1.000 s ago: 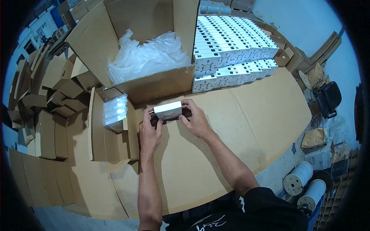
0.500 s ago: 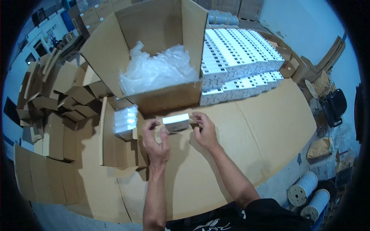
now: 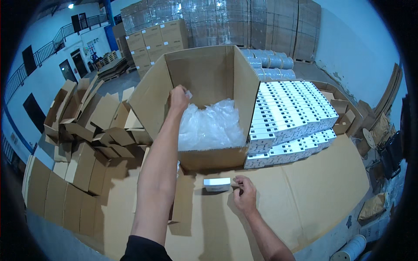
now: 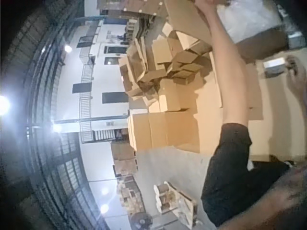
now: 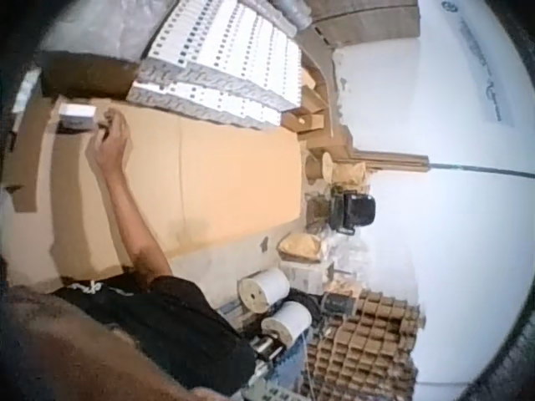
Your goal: Packaging small white product boxes into plastic bags and then placing them into larger cardboard boxes.
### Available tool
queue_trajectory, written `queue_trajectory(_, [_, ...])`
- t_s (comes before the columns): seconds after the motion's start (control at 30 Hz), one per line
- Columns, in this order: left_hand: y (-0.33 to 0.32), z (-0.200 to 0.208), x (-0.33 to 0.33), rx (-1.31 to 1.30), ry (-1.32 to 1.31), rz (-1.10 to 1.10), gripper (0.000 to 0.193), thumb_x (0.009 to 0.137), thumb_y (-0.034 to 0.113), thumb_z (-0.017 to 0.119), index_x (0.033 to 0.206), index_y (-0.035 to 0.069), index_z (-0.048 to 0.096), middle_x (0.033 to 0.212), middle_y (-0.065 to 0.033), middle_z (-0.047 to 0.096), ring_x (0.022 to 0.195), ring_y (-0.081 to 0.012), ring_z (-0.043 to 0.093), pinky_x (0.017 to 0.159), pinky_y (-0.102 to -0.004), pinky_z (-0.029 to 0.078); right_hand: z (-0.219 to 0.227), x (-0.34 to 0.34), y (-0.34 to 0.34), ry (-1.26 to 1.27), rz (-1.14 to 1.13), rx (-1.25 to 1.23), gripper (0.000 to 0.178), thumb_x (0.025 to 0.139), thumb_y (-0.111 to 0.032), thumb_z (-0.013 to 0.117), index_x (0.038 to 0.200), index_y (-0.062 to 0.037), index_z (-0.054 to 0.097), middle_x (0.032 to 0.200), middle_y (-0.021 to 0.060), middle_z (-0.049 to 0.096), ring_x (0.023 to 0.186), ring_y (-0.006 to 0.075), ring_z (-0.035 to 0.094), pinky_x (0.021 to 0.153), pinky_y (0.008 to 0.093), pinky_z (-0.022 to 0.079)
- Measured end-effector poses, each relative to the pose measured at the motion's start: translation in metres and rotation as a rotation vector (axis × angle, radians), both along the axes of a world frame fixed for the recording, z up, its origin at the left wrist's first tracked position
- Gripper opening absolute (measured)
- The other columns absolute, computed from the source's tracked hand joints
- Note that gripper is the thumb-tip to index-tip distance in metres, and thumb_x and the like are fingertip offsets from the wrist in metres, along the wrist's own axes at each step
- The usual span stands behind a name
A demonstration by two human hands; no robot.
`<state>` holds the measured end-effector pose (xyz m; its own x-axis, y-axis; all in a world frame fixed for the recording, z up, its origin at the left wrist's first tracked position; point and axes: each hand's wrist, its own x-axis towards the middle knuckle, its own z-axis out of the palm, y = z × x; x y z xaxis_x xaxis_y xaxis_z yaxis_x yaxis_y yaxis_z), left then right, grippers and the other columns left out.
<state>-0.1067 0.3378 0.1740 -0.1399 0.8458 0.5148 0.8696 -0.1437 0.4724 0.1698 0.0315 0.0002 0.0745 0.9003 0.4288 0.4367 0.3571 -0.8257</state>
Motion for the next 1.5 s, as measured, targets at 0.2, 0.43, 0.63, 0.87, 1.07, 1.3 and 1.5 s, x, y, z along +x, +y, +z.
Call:
queue_trajectory(0.2, [0.047,-0.036,-0.022,0.022,0.263,-0.037,0.023,0.076,0.009,0.080,0.097,0.005,0.073,0.098,-0.0231,0.072,0.096,-0.0412,0.070,0.086,-0.0487,0.055,0.012,0.002,0.001,-0.030,-0.039,0.006,0.032,0.075,0.009,0.052,0.104,0.0025,0.061,0.112,0.0176,0.066,0.103,0.0339,0.065,0.090,0.0412,0.056])
queue_trajectory(0.43, [0.045,-0.003,-0.026,-0.104,-0.108,-0.187,0.026,0.074,0.013,0.085,0.094,0.003,0.071,0.090,-0.0142,0.074,0.085,-0.0272,0.073,0.076,-0.0415,0.057,0.005,0.005,0.005,0.005,-0.027,-0.021,0.030,0.074,0.008,0.053,0.103,0.0014,0.061,0.111,0.0163,0.067,0.103,0.0339,0.065,0.091,0.0424,0.055])
queue_trajectory(0.63, [0.044,0.022,-0.036,-0.095,-0.194,-0.306,0.021,0.080,0.003,0.079,0.099,-0.002,0.073,0.084,-0.0063,0.073,0.074,-0.0129,0.067,0.070,-0.0309,0.055,0.008,0.001,0.003,0.035,-0.014,-0.029,0.029,0.076,0.007,0.054,0.104,0.0010,0.061,0.109,0.0163,0.066,0.102,0.0339,0.065,0.090,0.0426,0.055])
queue_trajectory(0.87, [0.044,0.010,-0.018,0.058,-0.298,-0.446,0.033,0.080,-0.006,0.076,0.111,0.001,0.071,0.093,-0.0038,0.071,0.083,-0.0094,0.065,0.073,-0.0264,0.054,0.001,0.006,0.004,0.018,-0.033,-0.027,0.028,0.077,0.005,0.055,0.104,0.0008,0.061,0.107,0.0159,0.066,0.101,0.0343,0.065,0.089,0.0438,0.054])
queue_trajectory(1.07, [0.052,0.019,-0.049,-0.028,-0.358,-0.452,0.023,0.091,0.003,0.072,0.113,0.001,0.065,0.098,-0.0042,0.067,0.084,-0.0121,0.065,0.075,-0.0281,0.057,0.001,-0.002,0.005,0.054,0.000,-0.010,0.028,0.078,0.004,0.055,0.105,-0.0003,0.061,0.106,0.0154,0.066,0.100,0.0343,0.065,0.088,0.0437,0.054])
queue_trajectory(1.3, [-0.023,0.058,0.015,-0.103,-1.026,-0.515,0.016,0.100,0.005,0.054,0.115,0.004,0.060,0.101,-0.0074,0.068,0.090,-0.0192,0.069,0.080,-0.0358,0.059,-0.004,0.005,0.002,0.058,-0.041,-0.022,0.029,0.079,0.004,0.055,0.106,-0.0018,0.062,0.104,0.0141,0.067,0.097,0.0324,0.066,0.084,0.0422,0.055])
queue_trajectory(1.5, [-0.150,0.059,0.061,0.019,-1.296,-0.681,0.024,0.098,0.003,0.054,0.121,0.005,0.057,0.101,-0.0031,0.065,0.090,-0.0149,0.064,0.079,-0.0311,0.056,-0.006,0.001,-0.005,0.159,-0.060,-0.051,0.028,0.080,0.003,0.056,0.107,-0.0007,0.062,0.097,0.0134,0.070,0.088,0.0282,0.069,0.080,0.0389,0.056])
